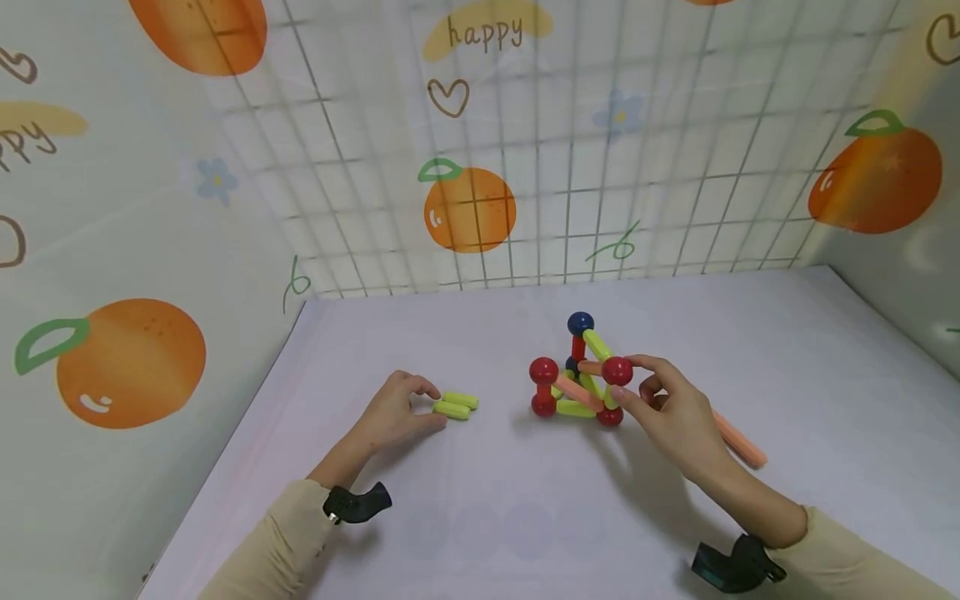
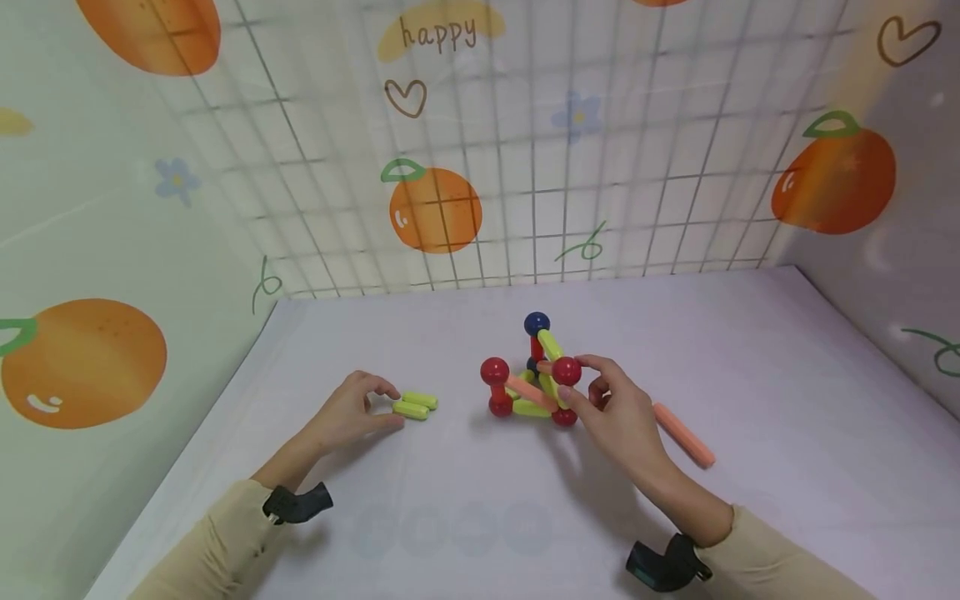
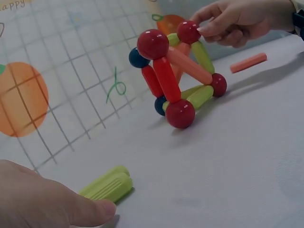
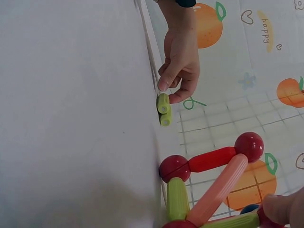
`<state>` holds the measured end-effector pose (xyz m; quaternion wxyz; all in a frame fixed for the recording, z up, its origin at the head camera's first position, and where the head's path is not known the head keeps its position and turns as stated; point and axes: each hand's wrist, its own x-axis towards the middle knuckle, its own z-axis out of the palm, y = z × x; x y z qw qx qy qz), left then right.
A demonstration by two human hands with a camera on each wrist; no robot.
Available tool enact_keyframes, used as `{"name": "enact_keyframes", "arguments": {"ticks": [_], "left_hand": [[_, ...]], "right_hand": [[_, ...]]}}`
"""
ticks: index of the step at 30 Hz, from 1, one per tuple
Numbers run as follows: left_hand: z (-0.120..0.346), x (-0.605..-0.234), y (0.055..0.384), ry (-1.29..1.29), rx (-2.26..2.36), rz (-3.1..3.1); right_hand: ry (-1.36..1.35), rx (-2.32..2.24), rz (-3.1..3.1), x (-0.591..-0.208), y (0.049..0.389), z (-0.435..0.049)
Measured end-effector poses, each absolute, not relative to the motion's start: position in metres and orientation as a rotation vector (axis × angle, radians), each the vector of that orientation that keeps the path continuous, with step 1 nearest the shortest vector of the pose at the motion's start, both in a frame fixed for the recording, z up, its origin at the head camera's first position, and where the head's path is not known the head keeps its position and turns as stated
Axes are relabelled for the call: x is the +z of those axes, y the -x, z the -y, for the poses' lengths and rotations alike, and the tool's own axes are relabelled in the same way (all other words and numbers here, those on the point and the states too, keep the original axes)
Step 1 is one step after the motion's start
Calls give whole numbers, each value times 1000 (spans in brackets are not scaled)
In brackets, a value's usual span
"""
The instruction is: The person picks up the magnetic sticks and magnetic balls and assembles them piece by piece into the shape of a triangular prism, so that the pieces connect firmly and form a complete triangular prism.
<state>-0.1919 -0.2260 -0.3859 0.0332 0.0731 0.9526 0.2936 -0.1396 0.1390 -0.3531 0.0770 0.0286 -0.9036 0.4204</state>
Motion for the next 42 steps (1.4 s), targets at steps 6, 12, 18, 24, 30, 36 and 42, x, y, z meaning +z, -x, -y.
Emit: {"name": "enact_keyframes", "arguments": {"ticks": [6, 12, 18, 24, 30, 36, 42], "left_hand": [[225, -387, 195, -261, 858, -2929], [224, -386, 196, -317, 816, -2927], [224, -385, 194, -412, 792, -2957], [225, -366, 191, -447, 911, -2908], [194, -331, 192, -592, 1084, -2893], [142, -304, 193, -776, 1260, -2843], [103, -299, 200, -859, 1259, -2787]], "right_hand": [[-78, 1255, 2707, -353, 140, -139], [-75, 1255, 2712, -353, 141, -139], [-72, 1269, 2715, -354, 142, -139], [-79, 1275, 2719, -354, 142, -139], [-70, 1277, 2711, -353, 141, -140], [-67, 1317, 2705, -353, 139, -142], [-81, 1318, 2694, -352, 138, -145]]}}
